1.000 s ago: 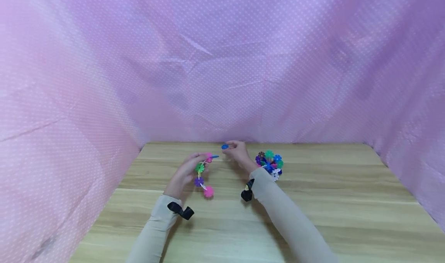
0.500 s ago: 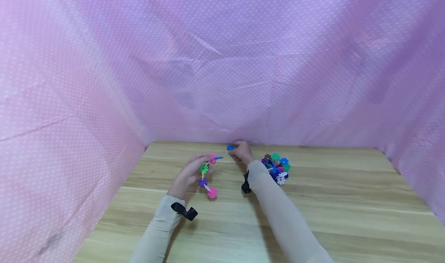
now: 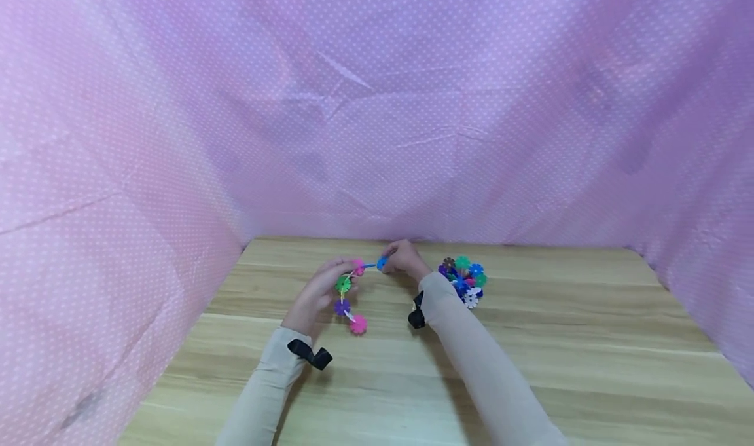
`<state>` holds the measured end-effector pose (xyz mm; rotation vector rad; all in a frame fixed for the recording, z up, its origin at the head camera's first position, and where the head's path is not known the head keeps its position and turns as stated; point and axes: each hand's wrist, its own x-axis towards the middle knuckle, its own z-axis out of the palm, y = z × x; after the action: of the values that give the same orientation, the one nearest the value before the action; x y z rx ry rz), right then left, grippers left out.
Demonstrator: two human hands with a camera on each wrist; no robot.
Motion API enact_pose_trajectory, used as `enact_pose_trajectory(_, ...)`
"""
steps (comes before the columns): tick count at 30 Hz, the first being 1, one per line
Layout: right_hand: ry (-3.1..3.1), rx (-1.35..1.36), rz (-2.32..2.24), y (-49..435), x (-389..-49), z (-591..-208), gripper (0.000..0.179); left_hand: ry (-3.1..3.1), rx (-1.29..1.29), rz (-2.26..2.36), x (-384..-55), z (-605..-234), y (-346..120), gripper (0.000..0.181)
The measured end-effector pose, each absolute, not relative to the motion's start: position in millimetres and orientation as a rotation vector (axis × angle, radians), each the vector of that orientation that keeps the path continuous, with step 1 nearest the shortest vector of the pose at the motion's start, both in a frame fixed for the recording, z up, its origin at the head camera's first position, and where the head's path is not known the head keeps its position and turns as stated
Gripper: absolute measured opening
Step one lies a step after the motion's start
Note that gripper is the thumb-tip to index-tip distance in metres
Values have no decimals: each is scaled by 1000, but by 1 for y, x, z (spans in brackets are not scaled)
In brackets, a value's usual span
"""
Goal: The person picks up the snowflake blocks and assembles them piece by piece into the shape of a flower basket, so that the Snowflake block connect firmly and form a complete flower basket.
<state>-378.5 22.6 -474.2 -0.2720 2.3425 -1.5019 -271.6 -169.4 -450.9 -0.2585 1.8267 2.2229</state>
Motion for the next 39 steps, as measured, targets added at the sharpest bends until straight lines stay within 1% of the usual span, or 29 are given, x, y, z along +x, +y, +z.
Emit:
enact_pose_trajectory(3,2326,-291,-1496,23,-374,-471,28,1874,-242,2191,-273,-452,-170,20)
enact_pose_trajectory(8,2274,-337,-1620,29,-363,-470,24,1934,-233,2159,-275,-456,-169,21)
enact_pose_trajectory(11,2244,-335,-1715,36,-353,-470,26,1950,-219,2155,-276,-458,-167,21)
enact_pose_trajectory(17,2146,-212,-1895,51,-329,-465,30,1963,-164,2157,-276,-461,-164,19)
enact_pose_trajectory(24,2094,-285,-2027,58,-306,-461,31,1995,-148,2121,-275,-461,-158,22)
enact_pose_trajectory(33,2064,-284,-2112,61,-297,-462,33,2006,-157,2103,-274,-462,-151,30)
enact_pose_trajectory(39,2076,-280,-2132,65,-292,-458,31,2006,-166,2144,-272,-460,-140,31)
